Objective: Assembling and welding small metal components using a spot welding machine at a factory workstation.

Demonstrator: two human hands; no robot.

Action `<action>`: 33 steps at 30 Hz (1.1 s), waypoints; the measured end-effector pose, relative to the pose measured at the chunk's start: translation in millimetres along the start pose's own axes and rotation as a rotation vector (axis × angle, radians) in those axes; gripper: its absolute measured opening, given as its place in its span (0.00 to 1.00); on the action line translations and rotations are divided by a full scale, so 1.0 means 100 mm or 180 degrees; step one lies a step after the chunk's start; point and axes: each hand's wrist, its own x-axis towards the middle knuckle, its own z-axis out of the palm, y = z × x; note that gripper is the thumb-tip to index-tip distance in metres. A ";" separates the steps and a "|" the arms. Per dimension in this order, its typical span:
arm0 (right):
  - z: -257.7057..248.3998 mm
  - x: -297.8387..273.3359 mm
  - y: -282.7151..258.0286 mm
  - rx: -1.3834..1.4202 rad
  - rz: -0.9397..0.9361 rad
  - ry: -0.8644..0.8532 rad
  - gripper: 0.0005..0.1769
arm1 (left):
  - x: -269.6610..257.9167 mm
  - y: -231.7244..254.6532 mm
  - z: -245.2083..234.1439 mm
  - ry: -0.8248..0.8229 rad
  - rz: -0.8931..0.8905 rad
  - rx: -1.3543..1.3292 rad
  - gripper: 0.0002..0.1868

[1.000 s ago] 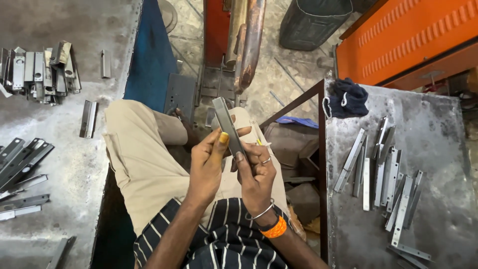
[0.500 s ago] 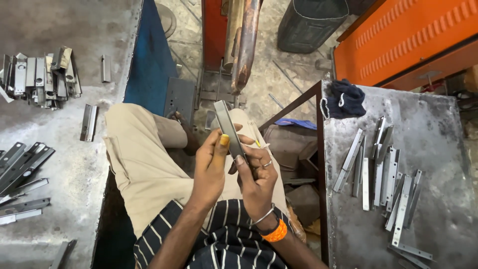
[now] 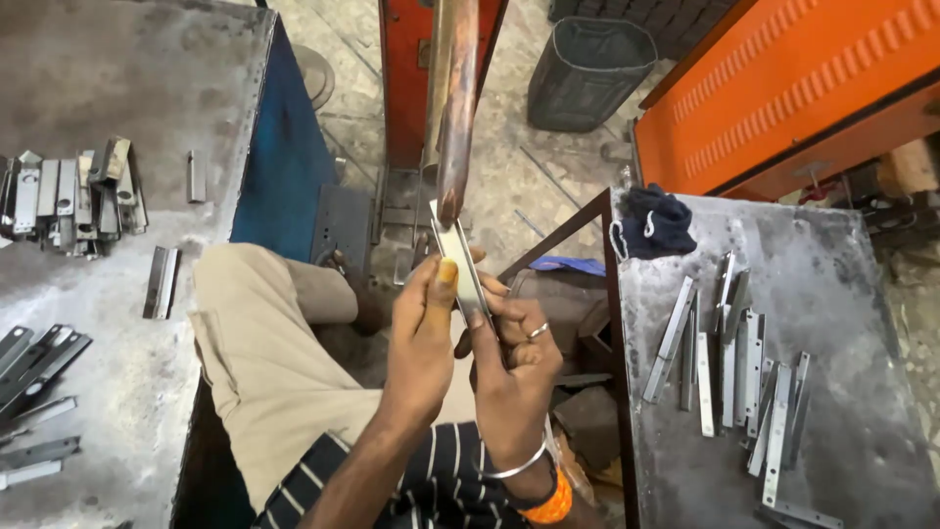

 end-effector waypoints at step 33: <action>0.10 0.61 -0.22 -0.0139 -0.0268 -0.1137 0.30 | -0.07 0.25 -0.05 0.0502 0.1737 0.2919 0.28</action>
